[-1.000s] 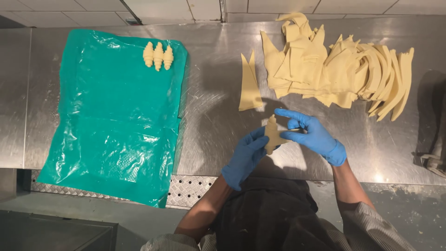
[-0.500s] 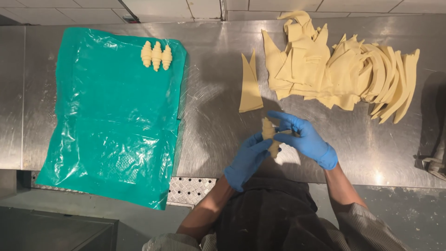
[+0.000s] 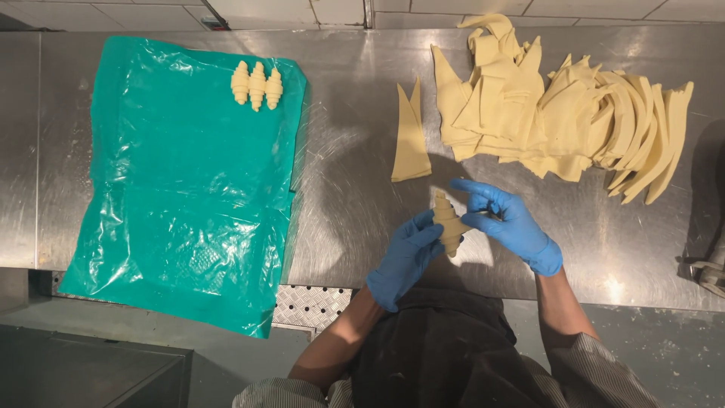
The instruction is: Rolling pre-cut triangular dough pieces into croissant shapes and placing them on a tray.
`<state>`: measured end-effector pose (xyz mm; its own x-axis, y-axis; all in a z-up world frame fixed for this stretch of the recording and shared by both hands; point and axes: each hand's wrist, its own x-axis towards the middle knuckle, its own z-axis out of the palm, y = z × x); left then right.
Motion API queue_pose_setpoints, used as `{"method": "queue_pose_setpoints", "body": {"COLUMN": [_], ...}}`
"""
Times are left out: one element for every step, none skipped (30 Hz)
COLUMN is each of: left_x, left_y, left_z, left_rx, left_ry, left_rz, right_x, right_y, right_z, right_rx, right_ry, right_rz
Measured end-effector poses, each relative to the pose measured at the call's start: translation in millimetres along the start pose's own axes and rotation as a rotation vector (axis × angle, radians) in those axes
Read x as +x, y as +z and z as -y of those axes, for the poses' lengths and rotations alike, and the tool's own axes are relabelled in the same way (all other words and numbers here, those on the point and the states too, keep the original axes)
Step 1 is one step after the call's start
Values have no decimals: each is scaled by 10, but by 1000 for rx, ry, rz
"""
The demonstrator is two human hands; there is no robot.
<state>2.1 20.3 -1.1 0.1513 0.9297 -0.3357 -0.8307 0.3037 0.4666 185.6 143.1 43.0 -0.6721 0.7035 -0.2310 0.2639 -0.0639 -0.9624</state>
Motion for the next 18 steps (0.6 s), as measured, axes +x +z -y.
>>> {"method": "queue_pose_setpoints", "body": {"left_x": [-17, -14, -10, 1, 4, 9, 11, -3, -17, -34, -23, -16, -6, 12, 28, 60, 36, 9], "left_y": [-16, 19, 55, 94, 94, 93, 91, 97, 102, 110, 96, 83, 71, 66, 62, 57, 110, 159], "left_z": [2, 1, 1, 2, 7, 9, 8, -13, -35, -43, -30, -12, 9, 42, 74, 88, 40, -10], "left_rx": [9, 8, -5, -18, -19, -38, -57, -57, -58, -60, -62, -71, -81, -82, -59, -35, -34, -71], "left_ry": [-19, -21, -6, 8, 5, -19, -43, -39, -29, -22, -21, -19, -17, -22, -9, 9, 11, 8], "left_rz": [-3, -4, 31, 68, 69, 34, 0, -1, 29, 60, 60, 82, 104, 105, 48, -8, -6, 9], "right_x": [-9, -10, -12, -14, -21, -17, -14, -17, -21, -40, -37, -47, -58, -63, -69, -44, -50, -47], "right_y": [-31, -9, 11, 26, 35, 44, 57, 27, -3, -36, -30, -22, -17, 9, 35, 55, 32, 13], "right_z": [-66, -63, -62, -58, -33, -5, 25, 0, -26, -56, -35, -17, -1, 7, 19, 38, 5, -28], "right_rx": [9, 9, 38, 66, 66, 57, 48, 47, 63, 78, 77, 80, 83, 84, 88, 89, 88, 85], "right_ry": [45, 47, 12, -23, -21, -38, -56, -58, -41, -20, -19, -4, 12, 15, -28, -76, -78, -93], "right_rz": [-13, -14, -1, 9, 7, 7, 6, 10, -13, -37, -35, -47, -59, -63, -49, -30, -31, -37]}}
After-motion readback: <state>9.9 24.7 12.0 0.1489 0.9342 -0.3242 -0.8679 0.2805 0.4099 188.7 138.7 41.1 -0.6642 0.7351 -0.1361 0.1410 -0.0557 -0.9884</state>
